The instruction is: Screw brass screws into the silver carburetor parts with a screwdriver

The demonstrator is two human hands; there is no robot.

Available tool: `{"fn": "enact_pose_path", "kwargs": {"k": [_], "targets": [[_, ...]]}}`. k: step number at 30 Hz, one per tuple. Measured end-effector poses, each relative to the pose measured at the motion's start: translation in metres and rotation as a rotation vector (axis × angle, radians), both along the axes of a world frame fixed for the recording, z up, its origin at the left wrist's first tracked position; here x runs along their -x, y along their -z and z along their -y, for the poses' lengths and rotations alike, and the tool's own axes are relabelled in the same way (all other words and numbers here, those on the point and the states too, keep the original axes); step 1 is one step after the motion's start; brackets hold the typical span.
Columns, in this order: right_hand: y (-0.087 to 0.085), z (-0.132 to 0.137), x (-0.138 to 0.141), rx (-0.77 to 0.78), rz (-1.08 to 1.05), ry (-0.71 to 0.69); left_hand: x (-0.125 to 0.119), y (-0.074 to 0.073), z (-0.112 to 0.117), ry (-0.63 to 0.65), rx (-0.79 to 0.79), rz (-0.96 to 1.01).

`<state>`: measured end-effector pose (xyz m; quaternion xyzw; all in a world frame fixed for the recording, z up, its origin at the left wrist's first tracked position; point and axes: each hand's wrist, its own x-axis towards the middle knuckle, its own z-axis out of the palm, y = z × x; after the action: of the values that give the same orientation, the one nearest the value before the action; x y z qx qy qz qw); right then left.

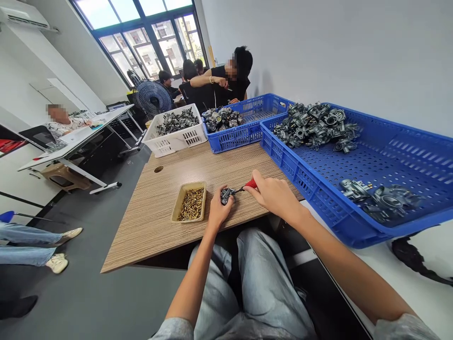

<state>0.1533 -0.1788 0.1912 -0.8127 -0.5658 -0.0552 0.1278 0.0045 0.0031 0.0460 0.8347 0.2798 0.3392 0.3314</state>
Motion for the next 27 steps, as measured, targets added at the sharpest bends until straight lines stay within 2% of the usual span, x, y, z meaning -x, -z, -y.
{"fn": "enact_pose_path", "kwargs": {"k": [4, 11, 13, 18, 21, 24, 27], "targets": [[-0.001, 0.001, -0.002, 0.001, -0.031, -0.003, 0.000, 0.000, 0.000, 0.004, 0.009, 0.004], [-0.002, 0.008, -0.010, -0.067, -0.282, -0.208, 0.000, -0.002, 0.001, 0.011, 0.016, 0.015], [-0.004, 0.009, -0.010, -0.035, -0.267, -0.192, 0.000, -0.002, 0.001, 0.012, 0.014, 0.020], [-0.007, 0.006, -0.004, 0.061, -0.102, -0.029, 0.000, -0.002, 0.001, 0.013, 0.018, 0.021], [-0.007, 0.003, -0.001, 0.080, -0.045, 0.017, 0.000, -0.002, 0.001, 0.010, 0.019, 0.020], [-0.006, 0.003, -0.001, 0.069, -0.053, 0.015, -0.001, -0.002, 0.001, 0.007, 0.018, 0.019], [-0.005, 0.006, -0.004, 0.021, -0.145, -0.064, -0.001, -0.002, 0.001, 0.006, 0.017, 0.016]]}}
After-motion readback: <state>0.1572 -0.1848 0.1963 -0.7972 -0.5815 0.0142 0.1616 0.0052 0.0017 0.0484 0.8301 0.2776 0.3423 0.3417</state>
